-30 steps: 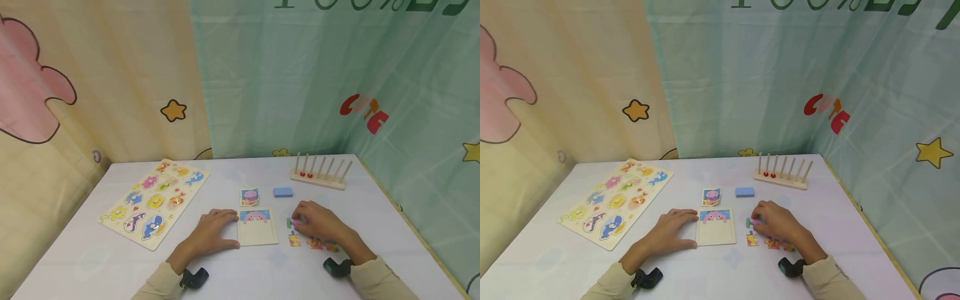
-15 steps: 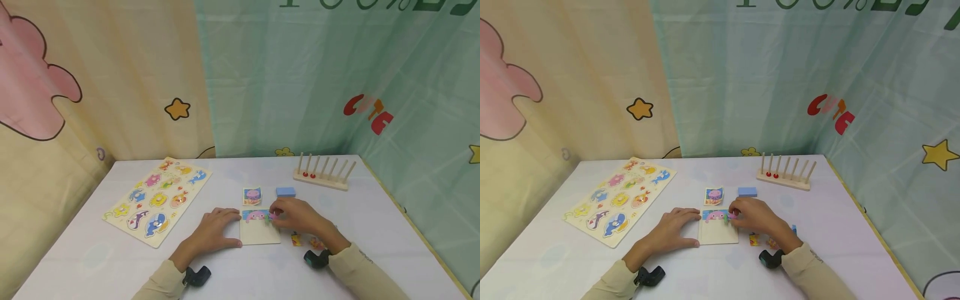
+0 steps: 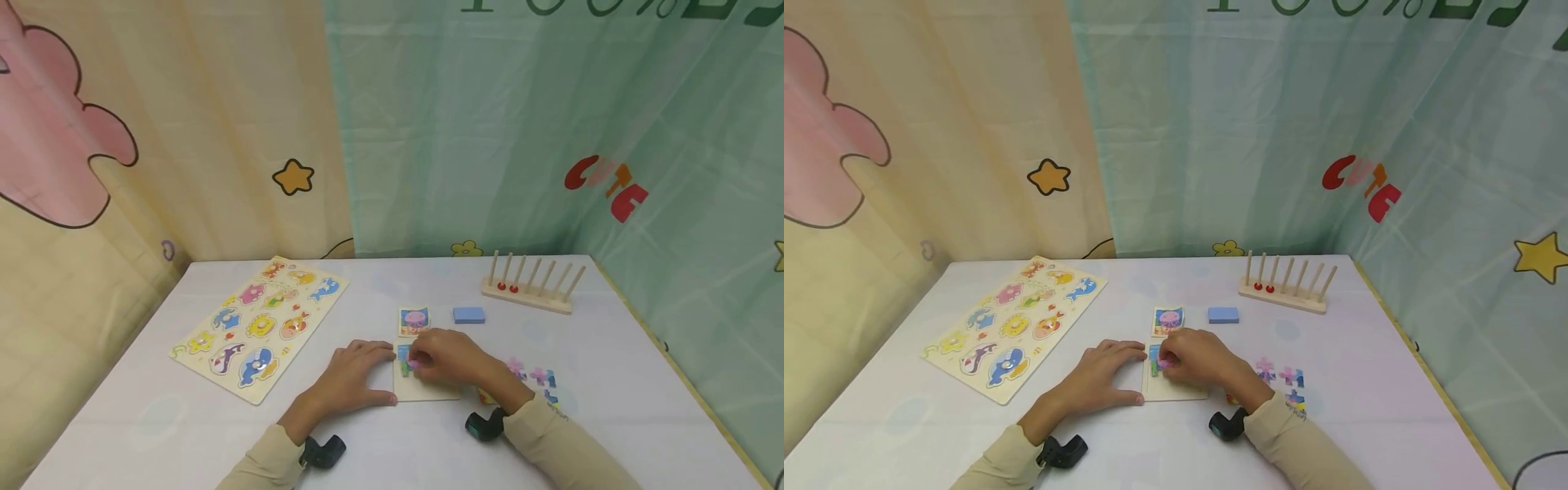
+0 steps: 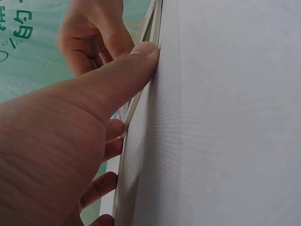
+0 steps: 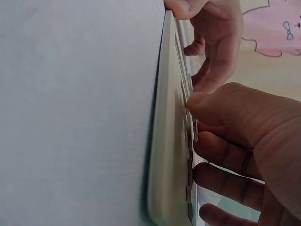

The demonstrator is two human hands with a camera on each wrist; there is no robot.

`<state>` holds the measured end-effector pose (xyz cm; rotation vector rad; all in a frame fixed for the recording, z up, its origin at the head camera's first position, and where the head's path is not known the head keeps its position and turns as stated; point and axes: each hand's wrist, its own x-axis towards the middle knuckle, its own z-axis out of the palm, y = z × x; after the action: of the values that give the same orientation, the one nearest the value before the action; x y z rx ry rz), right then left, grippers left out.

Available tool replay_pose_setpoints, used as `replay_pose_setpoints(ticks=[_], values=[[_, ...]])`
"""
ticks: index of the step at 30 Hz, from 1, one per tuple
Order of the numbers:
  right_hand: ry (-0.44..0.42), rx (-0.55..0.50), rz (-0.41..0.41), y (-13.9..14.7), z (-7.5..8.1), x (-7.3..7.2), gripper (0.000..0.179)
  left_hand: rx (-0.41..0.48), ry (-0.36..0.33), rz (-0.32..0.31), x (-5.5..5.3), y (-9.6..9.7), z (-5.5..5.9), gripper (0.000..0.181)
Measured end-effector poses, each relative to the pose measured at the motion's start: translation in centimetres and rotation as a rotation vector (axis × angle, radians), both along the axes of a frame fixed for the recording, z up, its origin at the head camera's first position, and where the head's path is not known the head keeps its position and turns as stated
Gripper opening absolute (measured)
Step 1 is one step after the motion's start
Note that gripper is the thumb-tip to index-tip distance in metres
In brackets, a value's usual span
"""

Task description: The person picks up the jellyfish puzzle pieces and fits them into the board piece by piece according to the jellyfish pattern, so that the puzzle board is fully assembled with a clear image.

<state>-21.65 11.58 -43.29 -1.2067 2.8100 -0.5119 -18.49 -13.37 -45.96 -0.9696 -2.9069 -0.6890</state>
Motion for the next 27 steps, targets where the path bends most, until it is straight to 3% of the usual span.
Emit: replay_pose_setpoints(ticks=[18,27], values=[[0.052,-0.009,0.019,-0.2,-0.5,0.3,0.016,-0.011,-0.040,0.009,0.1,0.1,0.2,0.073],[0.133,0.011,0.012,-0.6,0.0,1.1,0.016,-0.013,-0.041,0.005,0.1,0.1,0.3,0.071]])
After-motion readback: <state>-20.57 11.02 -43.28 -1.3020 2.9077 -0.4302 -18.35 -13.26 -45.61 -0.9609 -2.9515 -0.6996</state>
